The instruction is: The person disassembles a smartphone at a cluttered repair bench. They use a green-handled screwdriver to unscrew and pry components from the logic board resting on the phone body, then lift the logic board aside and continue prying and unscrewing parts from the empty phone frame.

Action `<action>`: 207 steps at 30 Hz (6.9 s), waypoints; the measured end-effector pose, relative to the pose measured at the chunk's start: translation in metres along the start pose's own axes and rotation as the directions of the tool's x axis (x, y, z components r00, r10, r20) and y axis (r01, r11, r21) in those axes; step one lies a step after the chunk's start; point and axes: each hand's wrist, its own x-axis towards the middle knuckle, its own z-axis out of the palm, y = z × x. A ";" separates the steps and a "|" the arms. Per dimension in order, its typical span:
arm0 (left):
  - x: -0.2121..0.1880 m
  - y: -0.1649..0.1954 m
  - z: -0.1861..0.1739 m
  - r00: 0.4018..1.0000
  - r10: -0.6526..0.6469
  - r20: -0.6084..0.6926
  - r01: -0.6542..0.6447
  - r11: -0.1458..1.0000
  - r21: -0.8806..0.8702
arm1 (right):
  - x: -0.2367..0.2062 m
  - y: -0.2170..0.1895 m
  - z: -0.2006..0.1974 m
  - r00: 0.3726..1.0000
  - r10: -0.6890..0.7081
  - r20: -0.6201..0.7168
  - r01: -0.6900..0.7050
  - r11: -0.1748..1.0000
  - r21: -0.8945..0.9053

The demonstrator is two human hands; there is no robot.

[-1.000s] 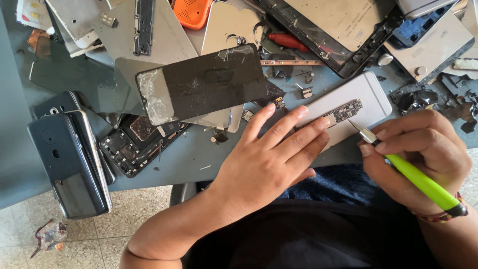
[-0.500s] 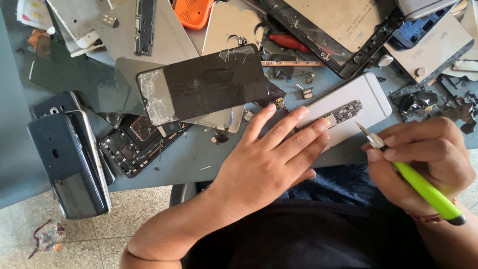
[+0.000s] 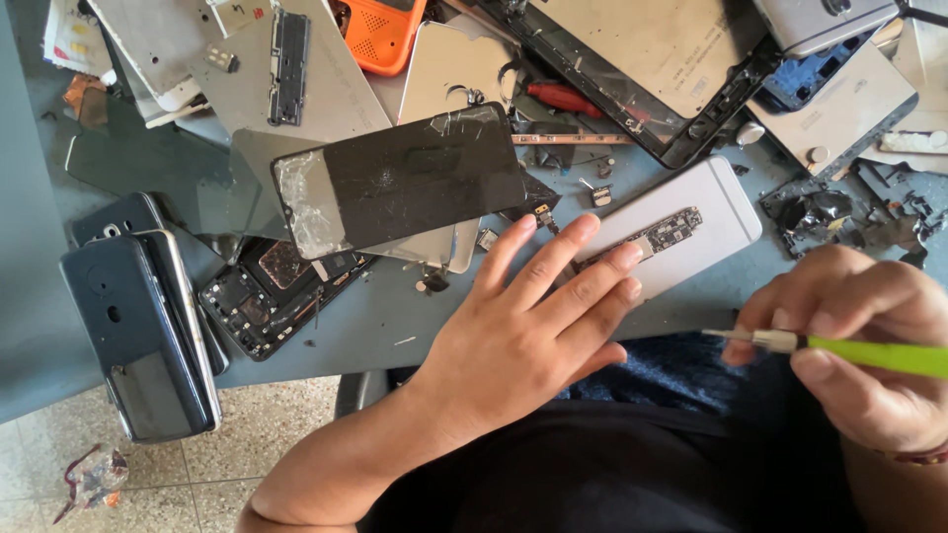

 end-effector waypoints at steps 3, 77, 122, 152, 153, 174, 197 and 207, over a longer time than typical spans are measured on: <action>-0.001 0.000 -0.003 0.999 0.016 -0.033 -0.017 1.000 -0.022 | -0.001 0.005 0.008 0.990 0.028 -0.136 -0.015 0.996 0.090; -0.011 -0.008 -0.019 0.983 -0.014 -0.182 -0.013 0.989 -0.149 | 0.008 -0.011 0.060 0.989 -0.096 -0.109 0.021 0.835 -0.550; -0.021 0.029 -0.027 0.947 -0.166 0.276 0.322 0.500 -0.804 | -0.012 -0.005 0.065 0.977 0.038 0.208 0.078 0.851 -0.520; -0.021 0.026 -0.015 0.931 -0.196 0.308 0.358 0.326 -0.875 | -0.013 0.004 0.050 0.978 0.186 0.097 -0.110 0.847 -0.519; -0.021 0.026 -0.015 0.946 -0.188 0.264 0.318 0.389 -0.865 | -0.012 0.005 0.048 0.973 0.154 0.174 -0.026 0.818 -0.575; -0.017 0.019 -0.020 0.959 -0.247 0.142 0.257 0.536 -0.804 | -0.053 0.010 0.005 0.947 0.302 -0.108 -0.251 0.907 0.337; -0.025 0.018 -0.013 0.970 -0.177 0.168 0.244 0.645 -0.724 | -0.008 -0.015 0.051 0.985 0.165 0.054 -0.152 0.969 -0.197; -0.024 0.017 -0.014 0.965 -0.140 0.223 0.260 0.652 -0.712 | -0.002 -0.010 0.052 0.967 0.176 0.184 -0.124 0.956 -0.264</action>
